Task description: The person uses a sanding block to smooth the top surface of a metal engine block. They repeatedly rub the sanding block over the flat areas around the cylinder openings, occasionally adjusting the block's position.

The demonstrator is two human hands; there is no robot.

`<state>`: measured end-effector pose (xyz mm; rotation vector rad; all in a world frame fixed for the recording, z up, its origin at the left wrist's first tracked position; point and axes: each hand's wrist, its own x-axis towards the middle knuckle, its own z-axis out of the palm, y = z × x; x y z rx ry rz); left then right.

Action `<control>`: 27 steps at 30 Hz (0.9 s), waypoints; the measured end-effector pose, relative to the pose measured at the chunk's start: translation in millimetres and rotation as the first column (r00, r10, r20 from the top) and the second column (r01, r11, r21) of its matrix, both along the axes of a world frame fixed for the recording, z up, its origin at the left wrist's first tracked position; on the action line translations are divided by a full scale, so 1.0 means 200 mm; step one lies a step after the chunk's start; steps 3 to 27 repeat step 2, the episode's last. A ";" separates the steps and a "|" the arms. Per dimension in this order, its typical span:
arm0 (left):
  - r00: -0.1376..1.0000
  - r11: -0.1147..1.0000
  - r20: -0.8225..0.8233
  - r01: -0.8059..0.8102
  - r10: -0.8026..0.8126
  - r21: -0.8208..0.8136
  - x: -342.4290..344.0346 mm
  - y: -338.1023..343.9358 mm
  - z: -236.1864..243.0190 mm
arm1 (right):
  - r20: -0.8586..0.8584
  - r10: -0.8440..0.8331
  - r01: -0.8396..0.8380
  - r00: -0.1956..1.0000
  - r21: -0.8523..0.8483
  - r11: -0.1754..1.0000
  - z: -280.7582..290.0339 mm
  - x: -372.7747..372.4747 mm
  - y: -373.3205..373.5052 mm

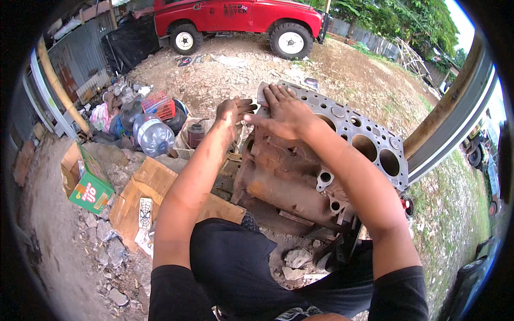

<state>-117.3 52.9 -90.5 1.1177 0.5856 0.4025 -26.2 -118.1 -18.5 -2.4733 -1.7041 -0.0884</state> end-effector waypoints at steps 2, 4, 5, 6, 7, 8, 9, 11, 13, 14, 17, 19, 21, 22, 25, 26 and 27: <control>1.000 0.994 -0.012 0.027 -0.026 0.102 -0.07 0.07 -0.02 | 0.079 0.038 -0.035 0.996 -0.041 0.999 -0.04 -0.14 0.00; 1.000 0.994 -0.012 0.027 -0.026 0.102 -0.07 0.07 -0.02 | 0.079 0.038 -0.035 0.996 -0.041 0.999 -0.04 -0.14 0.00; 1.000 0.994 -0.012 0.027 -0.026 0.102 -0.07 0.07 -0.02 | 0.079 0.038 -0.035 0.996 -0.041 0.999 -0.04 -0.14 0.00; 1.000 0.994 -0.012 0.027 -0.026 0.102 -0.07 0.07 -0.02 | 0.079 0.038 -0.035 0.996 -0.041 0.999 -0.04 -0.14 0.00; 1.000 0.994 -0.012 0.027 -0.026 0.102 -0.07 0.07 -0.02 | 0.079 0.038 -0.035 0.996 -0.041 0.999 -0.04 -0.14 0.00; 1.000 0.994 -0.012 0.027 -0.026 0.102 -0.07 0.07 -0.02 | 0.079 0.038 -0.035 0.996 -0.041 0.999 -0.04 -0.14 0.00; 1.000 0.994 -0.012 0.027 -0.026 0.102 -0.07 0.07 -0.02 | 0.079 0.038 -0.035 0.996 -0.041 0.999 -0.04 -0.14 0.00; 1.000 0.994 -0.012 0.027 -0.026 0.102 -0.07 0.07 -0.02 | 0.079 0.038 -0.035 0.996 -0.041 0.999 -0.04 -0.14 0.00; 1.000 0.994 -0.012 0.027 -0.026 0.102 -0.07 0.07 -0.02 | 0.079 0.038 -0.035 0.996 -0.041 0.999 -0.04 -0.14 0.00; 1.000 0.994 -0.012 0.027 -0.026 0.102 -0.07 0.07 -0.02 | 0.079 0.038 -0.035 0.996 -0.041 0.999 -0.04 -0.14 0.00; 1.000 0.994 -0.012 0.027 -0.026 0.102 -0.07 0.07 -0.02 | 0.079 0.038 -0.035 0.996 -0.041 0.999 -0.04 -0.14 0.00; 1.000 0.994 -0.012 0.027 -0.026 0.102 -0.07 0.07 -0.02 | 0.079 0.038 -0.035 0.996 -0.041 0.999 -0.04 -0.14 0.00; 1.000 0.994 -0.012 0.027 -0.026 0.102 -0.07 0.07 -0.02 | 0.079 0.038 -0.035 0.996 -0.041 0.999 -0.04 -0.14 0.00; 1.000 0.994 -0.012 0.027 -0.026 0.102 -0.07 0.07 -0.02 | 0.079 0.038 -0.035 0.996 -0.041 0.999 -0.04 -0.14 0.00; 1.000 0.994 -0.012 0.027 -0.026 0.102 -0.07 0.07 -0.02 | 0.079 0.038 -0.035 0.996 -0.041 0.999 -0.04 -0.14 0.00; 1.000 0.994 -0.012 0.027 -0.026 0.102 -0.07 0.07 -0.02 | 0.079 0.038 -0.035 0.996 -0.041 0.999 -0.04 -0.14 0.00; 1.000 0.994 -0.012 0.027 -0.026 0.102 -0.07 0.07 -0.02 | 0.079 0.038 -0.035 0.996 -0.041 0.999 -0.04 -0.14 0.00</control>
